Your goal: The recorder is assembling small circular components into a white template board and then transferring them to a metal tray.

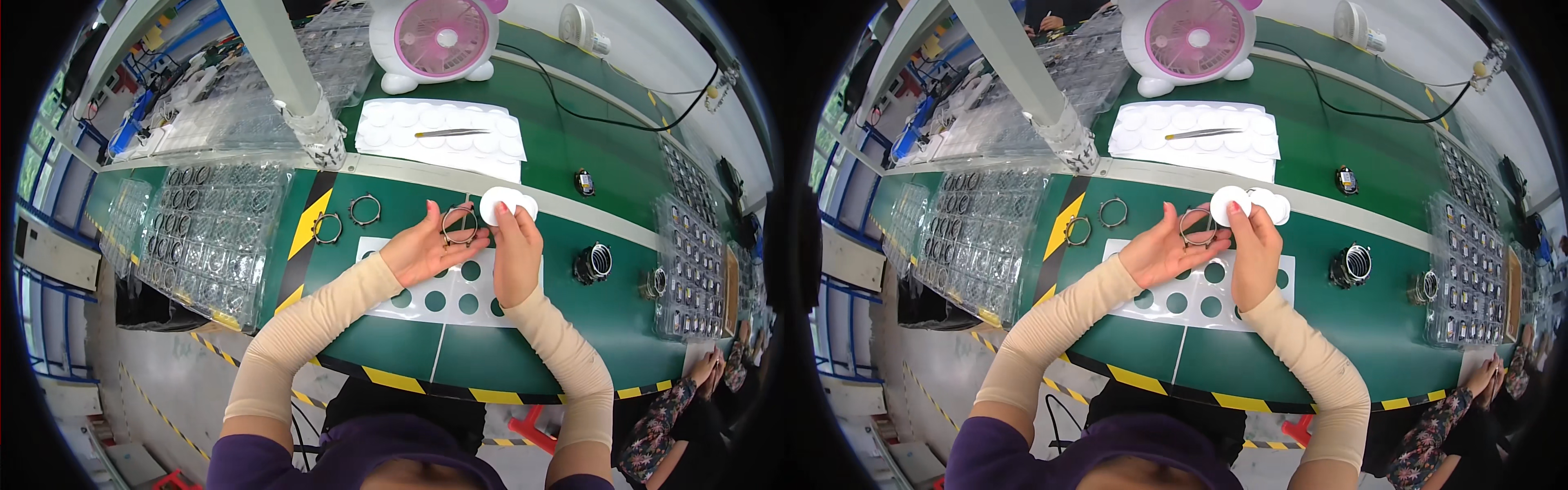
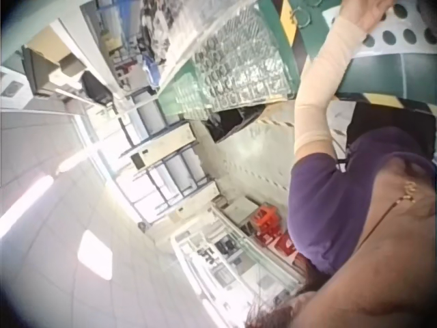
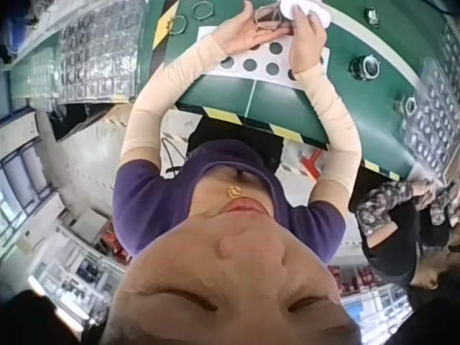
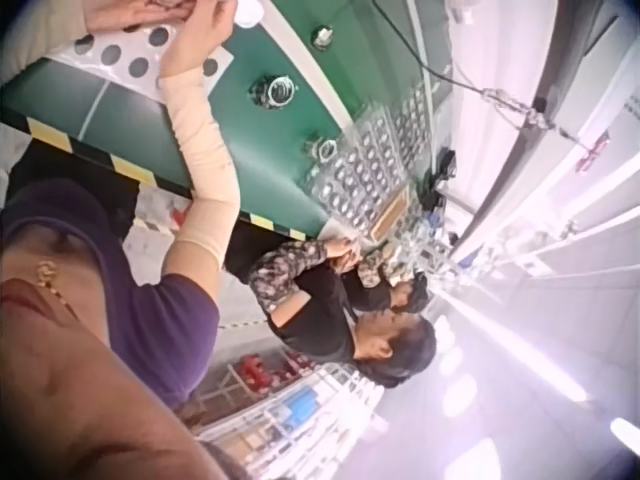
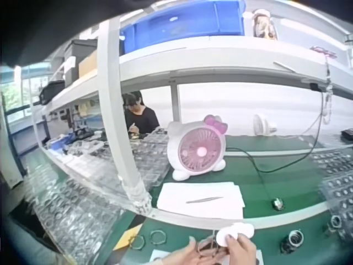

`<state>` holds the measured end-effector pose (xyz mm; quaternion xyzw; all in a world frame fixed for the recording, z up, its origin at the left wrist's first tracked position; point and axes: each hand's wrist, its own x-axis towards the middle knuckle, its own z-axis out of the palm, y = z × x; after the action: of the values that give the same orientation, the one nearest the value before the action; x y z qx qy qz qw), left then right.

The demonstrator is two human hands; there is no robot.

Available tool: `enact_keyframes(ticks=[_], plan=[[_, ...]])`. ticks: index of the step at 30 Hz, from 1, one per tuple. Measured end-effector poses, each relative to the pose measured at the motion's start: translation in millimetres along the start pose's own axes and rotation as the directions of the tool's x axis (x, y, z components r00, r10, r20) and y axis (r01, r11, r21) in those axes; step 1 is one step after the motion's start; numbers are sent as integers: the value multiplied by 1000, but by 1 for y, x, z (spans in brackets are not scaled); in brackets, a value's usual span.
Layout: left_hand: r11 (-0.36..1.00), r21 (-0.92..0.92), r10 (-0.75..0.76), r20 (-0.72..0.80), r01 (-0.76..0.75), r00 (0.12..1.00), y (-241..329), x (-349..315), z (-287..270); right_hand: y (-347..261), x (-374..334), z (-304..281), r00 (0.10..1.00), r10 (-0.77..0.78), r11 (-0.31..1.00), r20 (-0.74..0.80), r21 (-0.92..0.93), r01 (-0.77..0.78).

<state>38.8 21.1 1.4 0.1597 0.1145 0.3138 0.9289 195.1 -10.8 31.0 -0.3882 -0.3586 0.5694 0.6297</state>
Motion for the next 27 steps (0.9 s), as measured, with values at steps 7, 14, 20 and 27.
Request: enact_keyframes(ticks=[7, 14, 20, 27], plan=[[997, 33, 67, -59, -65, 996, -4, 2, -6, 18, 2, 0, 992, 121, 992, 23, -41, -120], [999, -27, 23, -71, -25, 997, -2, 2, 1, 13, -1, -1, 988, 156, 980, 21, -130, -152], [999, 9, 40, -188, -39, 981, -4, 4, 6, 17, -2, 3, 995, 93, 987, 22, -133, -90], [999, 33, 41, -237, -34, 971, -2, 3, 7, 16, 0, 2, 997, 65, 973, 33, -223, -56]])
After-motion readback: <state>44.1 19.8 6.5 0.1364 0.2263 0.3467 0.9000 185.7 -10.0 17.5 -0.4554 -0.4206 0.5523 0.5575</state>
